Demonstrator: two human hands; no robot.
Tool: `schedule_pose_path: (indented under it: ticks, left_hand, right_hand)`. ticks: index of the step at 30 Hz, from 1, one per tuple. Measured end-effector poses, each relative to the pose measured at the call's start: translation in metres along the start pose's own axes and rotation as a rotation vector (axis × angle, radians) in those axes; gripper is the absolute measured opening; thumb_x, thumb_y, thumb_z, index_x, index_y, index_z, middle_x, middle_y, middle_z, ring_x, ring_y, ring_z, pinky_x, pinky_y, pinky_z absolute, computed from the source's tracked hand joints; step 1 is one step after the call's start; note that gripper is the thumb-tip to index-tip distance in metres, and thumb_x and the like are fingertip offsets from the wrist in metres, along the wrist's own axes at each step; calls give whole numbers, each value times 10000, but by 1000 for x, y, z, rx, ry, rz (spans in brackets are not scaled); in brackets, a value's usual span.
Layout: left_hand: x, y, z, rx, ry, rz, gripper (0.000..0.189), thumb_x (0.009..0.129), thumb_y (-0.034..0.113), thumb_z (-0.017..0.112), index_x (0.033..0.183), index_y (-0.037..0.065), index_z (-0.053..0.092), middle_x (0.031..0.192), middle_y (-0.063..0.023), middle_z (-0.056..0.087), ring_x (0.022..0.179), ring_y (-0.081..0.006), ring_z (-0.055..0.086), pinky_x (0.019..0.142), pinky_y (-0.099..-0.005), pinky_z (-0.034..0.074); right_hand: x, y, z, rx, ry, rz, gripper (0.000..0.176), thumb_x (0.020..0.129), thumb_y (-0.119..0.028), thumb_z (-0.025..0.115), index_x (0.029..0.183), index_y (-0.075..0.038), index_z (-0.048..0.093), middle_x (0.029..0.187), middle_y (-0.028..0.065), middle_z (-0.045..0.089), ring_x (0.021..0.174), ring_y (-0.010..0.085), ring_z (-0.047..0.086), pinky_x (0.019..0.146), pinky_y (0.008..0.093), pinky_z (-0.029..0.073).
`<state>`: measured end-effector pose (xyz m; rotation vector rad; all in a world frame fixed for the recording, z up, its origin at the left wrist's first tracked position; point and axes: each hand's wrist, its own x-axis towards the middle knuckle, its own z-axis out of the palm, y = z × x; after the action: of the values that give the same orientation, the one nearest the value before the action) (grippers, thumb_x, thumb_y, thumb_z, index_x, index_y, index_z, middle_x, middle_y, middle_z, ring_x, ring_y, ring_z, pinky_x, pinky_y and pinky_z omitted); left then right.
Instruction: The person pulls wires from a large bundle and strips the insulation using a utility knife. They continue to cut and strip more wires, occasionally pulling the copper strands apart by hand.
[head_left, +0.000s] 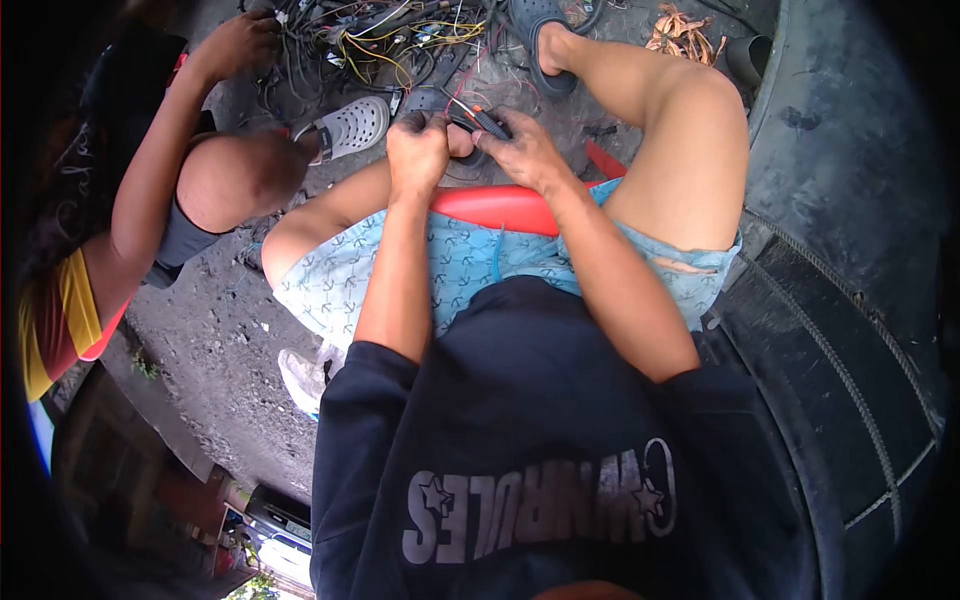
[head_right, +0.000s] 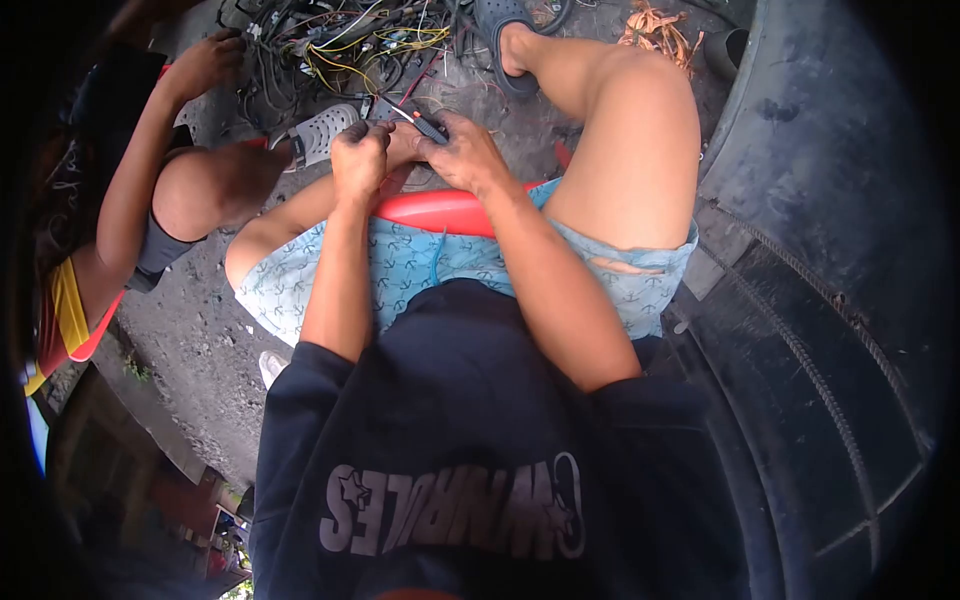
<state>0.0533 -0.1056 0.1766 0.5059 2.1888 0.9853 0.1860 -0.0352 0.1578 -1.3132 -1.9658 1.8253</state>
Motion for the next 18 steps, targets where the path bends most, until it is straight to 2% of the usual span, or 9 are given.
schedule_pose_path:
  ticks: [1, 3, 7, 9, 10, 12, 16, 18]
  left_hand:
    - [0, -2, 0, 5, -3, -1, 239, 788, 148, 566, 827, -70, 654, 712, -176, 657, 624, -215, 623, 644, -338, 490]
    - [2, -5, -1, -276, -69, -43, 224, 789, 168, 575, 753, -48, 625, 581, -56, 563, 506, -151, 490, 510, -309, 407]
    - [-2, 2, -3, -183, -86, -25, 206, 799, 149, 555, 742, -46, 589, 571, -45, 534, 535, -155, 482, 529, -309, 394]
    - [1, -4, -3, 25, 4, 112, 203, 815, 150, 544, 757, -39, 588, 605, -101, 569, 577, -178, 522, 563, -321, 412]
    - [1, -5, -3, 29, -1, 112, 203, 815, 150, 544, 757, -39, 588, 605, -101, 569, 577, -178, 522, 563, -321, 412]
    - [1, -6, -4, 114, 44, 245, 204, 827, 157, 543, 775, -36, 583, 663, -166, 596, 602, -215, 543, 600, -349, 431]
    - [-2, -1, -5, 113, 22, 232, 207, 836, 160, 541, 793, -39, 580, 719, -199, 612, 622, -243, 554, 632, -366, 440]
    - [1, -5, -6, 269, 53, 336, 200, 839, 146, 535, 803, -47, 573, 706, -188, 601, 620, -221, 543, 626, -350, 437]
  right_hand:
    - [0, 1, 0, 5, 1, 3, 449, 769, -323, 655, 1077, -2, 596, 980, 191, 638, 928, 291, 607, 802, 358, 453]
    - [-1, 2, 1, 31, -46, 5, 438, 779, -349, 664, 1054, -10, 625, 964, 179, 649, 906, 262, 617, 787, 348, 462]
    - [2, 11, 8, 38, 3, -34, 449, 760, -421, 645, 997, -40, 656, 838, 170, 659, 798, 285, 640, 722, 363, 484]
    - [5, 15, 9, 41, -35, 6, 437, 755, -433, 649, 968, -52, 671, 812, 158, 660, 768, 279, 637, 700, 365, 482]
    - [7, 18, 9, 45, -32, 10, 437, 755, -433, 649, 968, -52, 671, 812, 158, 660, 768, 279, 637, 700, 365, 482]
    - [9, 22, 11, 75, -50, 0, 433, 747, -444, 653, 941, -58, 683, 796, 158, 658, 746, 274, 634, 688, 369, 479]
    - [9, 19, 6, 106, -69, -2, 443, 746, -438, 655, 930, -35, 682, 799, 162, 660, 749, 273, 637, 697, 364, 482]
    - [11, 22, 6, 127, -81, -28, 413, 789, -349, 653, 976, 19, 662, 820, 138, 676, 762, 166, 609, 727, 312, 471]
